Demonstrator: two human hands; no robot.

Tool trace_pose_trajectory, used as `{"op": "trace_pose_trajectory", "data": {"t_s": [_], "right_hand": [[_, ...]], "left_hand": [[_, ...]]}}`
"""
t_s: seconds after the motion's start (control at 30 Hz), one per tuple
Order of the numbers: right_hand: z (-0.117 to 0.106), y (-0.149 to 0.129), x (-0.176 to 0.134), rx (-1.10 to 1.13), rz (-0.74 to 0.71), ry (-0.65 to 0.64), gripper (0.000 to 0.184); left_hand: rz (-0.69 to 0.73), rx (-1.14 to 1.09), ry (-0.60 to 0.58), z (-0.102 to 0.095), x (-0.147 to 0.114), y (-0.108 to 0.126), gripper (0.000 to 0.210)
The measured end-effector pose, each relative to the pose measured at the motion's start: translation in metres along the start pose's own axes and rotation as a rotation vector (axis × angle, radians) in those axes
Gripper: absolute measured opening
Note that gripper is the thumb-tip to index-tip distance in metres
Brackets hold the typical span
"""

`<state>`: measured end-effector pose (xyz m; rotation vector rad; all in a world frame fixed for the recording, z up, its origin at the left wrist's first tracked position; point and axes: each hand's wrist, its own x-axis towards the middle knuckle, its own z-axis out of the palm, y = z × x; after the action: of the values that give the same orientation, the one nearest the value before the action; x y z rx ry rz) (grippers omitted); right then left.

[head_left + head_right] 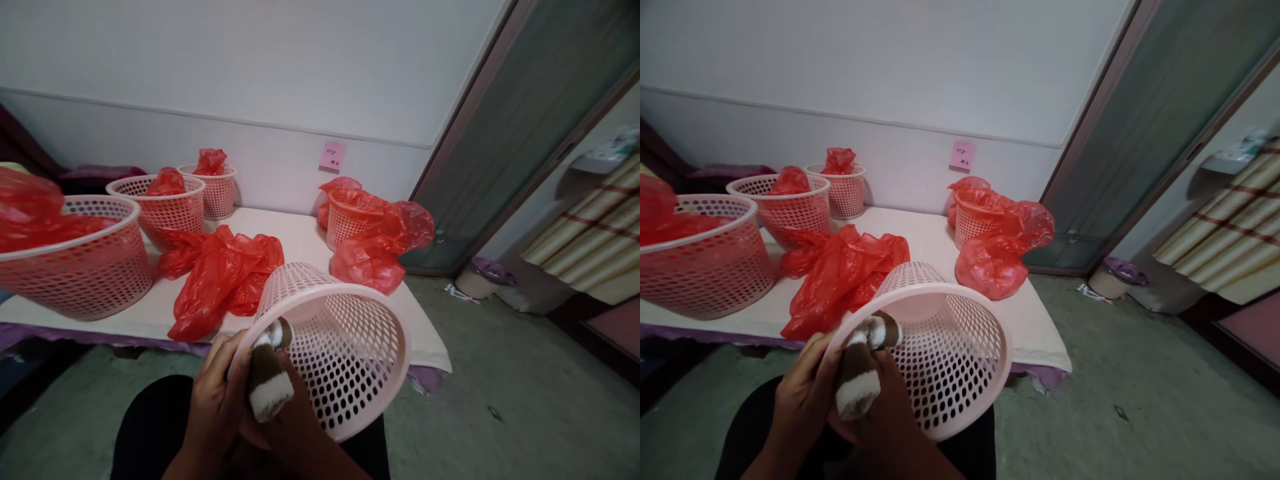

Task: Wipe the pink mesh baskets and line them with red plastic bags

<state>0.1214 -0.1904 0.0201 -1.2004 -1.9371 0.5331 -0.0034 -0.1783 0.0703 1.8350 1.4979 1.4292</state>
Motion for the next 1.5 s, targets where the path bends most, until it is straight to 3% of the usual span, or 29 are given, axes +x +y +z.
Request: {"op": "trace_pose_trajectory", "data": {"t_s": [0.1, 0.2, 0.3, 0.4, 0.47, 0.57, 0.67, 0.73, 0.83, 0.9, 0.97, 1.03, 1.17, 1.27, 1.43, 1.5], "right_hand": [[-0.001, 0.019, 0.015, -0.112, 0.025, -0.051, 0.036], [-0.008, 0.052, 0.030, -0.316, 0.102, -0.142, 0.031], [-0.014, 0.087, 0.042, -0.355, 0.161, -0.155, 0.039], [-0.017, 0.103, 0.050, -0.305, 0.162, -0.145, 0.050], [-0.020, 0.097, 0.052, -0.252, 0.111, -0.183, 0.045], [-0.031, 0.068, 0.047, -0.114, -0.046, -0.259, 0.022], [-0.042, 0.037, 0.025, 0.011, -0.194, -0.303, 0.014], [-0.042, 0.026, 0.001, -0.051, -0.288, -0.349, 0.014], [-0.028, 0.030, -0.038, -0.182, -0.320, -0.250, 0.010], [-0.016, 0.038, -0.058, -0.277, -0.258, 0.001, 0.009], [-0.011, 0.044, -0.069, -0.373, -0.252, 0.119, 0.009], [-0.013, 0.046, -0.072, -0.459, -0.323, 0.106, 0.003], [-0.018, 0.045, -0.067, -0.508, -0.374, 0.095, 0.026], [-0.011, 0.046, -0.064, -0.484, -0.363, 0.125, 0.031], [-0.004, 0.032, -0.052, -0.340, -0.349, 0.162, 0.031], [0.000, 0.025, -0.041, -0.218, -0.278, 0.186, 0.037]], "left_hand": [[0.082, 0.012, 0.010, -0.005, 0.006, 0.000, 0.023], [0.180, 0.025, -0.012, -0.007, 0.007, 0.003, 0.024], [0.230, 0.038, -0.092, -0.005, 0.003, 0.005, 0.024], [0.249, 0.040, -0.119, -0.002, -0.001, 0.006, 0.027], [0.264, 0.055, -0.117, -0.001, 0.001, 0.005, 0.027], [0.293, 0.087, -0.093, -0.002, 0.008, 0.002, 0.026], [0.324, 0.115, -0.046, -0.005, 0.018, -0.002, 0.025], [0.318, 0.126, -0.035, -0.007, 0.024, -0.003, 0.025], [0.281, 0.104, -0.047, -0.008, 0.033, -0.002, 0.025], [0.253, 0.077, -0.059, -0.008, 0.039, 0.000, 0.026], [0.228, 0.056, -0.074, -0.007, 0.045, 0.003, 0.027], [0.198, 0.042, -0.094, -0.005, 0.051, 0.007, 0.027], [0.180, 0.021, -0.133, 0.000, 0.056, 0.014, 0.027], [0.196, 0.016, -0.121, 0.000, 0.055, 0.017, 0.028], [0.120, 0.032, 0.010, -0.006, 0.040, 0.016, 0.028], [0.038, 0.009, 0.034, -0.006, 0.029, 0.013, 0.029]]}}
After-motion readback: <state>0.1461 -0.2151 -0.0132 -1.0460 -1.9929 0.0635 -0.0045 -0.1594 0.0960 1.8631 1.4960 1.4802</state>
